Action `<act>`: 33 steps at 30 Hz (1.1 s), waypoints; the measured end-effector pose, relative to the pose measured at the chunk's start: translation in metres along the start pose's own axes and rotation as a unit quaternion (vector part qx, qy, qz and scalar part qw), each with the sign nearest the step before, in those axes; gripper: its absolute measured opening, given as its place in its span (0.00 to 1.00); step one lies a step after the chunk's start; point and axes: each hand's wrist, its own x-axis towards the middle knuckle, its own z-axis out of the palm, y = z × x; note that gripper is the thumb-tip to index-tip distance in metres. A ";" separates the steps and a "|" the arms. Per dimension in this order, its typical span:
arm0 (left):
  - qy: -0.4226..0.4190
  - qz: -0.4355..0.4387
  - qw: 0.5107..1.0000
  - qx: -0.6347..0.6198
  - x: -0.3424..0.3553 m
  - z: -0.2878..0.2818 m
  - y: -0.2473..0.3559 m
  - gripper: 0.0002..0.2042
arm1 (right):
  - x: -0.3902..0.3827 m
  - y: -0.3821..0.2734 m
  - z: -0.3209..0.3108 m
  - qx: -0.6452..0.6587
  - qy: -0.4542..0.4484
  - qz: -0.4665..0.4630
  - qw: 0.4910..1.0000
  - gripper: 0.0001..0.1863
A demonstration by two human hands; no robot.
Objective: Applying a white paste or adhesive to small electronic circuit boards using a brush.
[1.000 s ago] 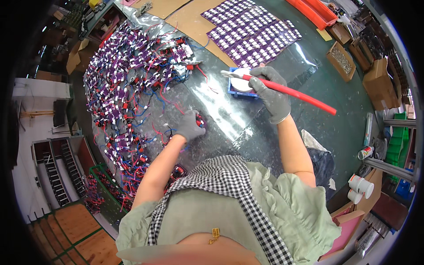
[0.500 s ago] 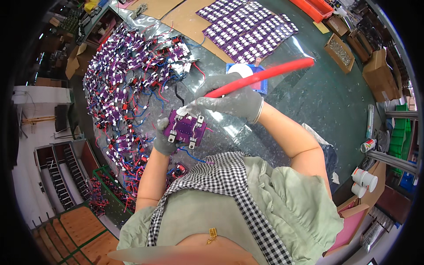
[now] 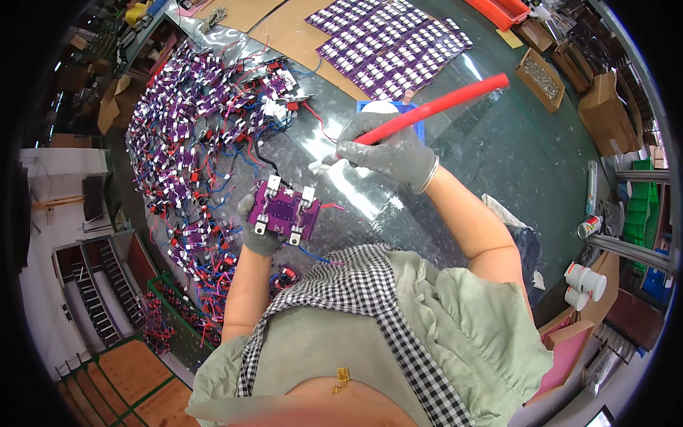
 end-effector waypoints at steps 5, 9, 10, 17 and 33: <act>-0.047 -0.025 0.999 0.011 0.005 0.003 0.000 0.37 | -0.002 -0.010 0.010 0.123 0.002 0.062 0.990 0.06; -0.041 -0.033 0.998 0.042 0.007 0.008 -0.004 0.41 | 0.007 -0.004 0.025 0.018 -0.013 -0.070 0.997 0.06; -0.039 -0.042 0.998 0.031 0.007 0.004 -0.003 0.41 | 0.008 -0.001 0.025 0.047 -0.013 -0.005 0.999 0.07; -0.062 0.029 0.997 0.037 0.004 0.009 0.001 0.41 | 0.008 0.010 -0.034 -0.053 0.225 -0.040 0.972 0.06; -0.008 0.110 0.994 0.027 0.018 -0.024 -0.005 0.37 | 0.005 0.128 -0.054 -0.536 0.143 -0.161 0.816 0.08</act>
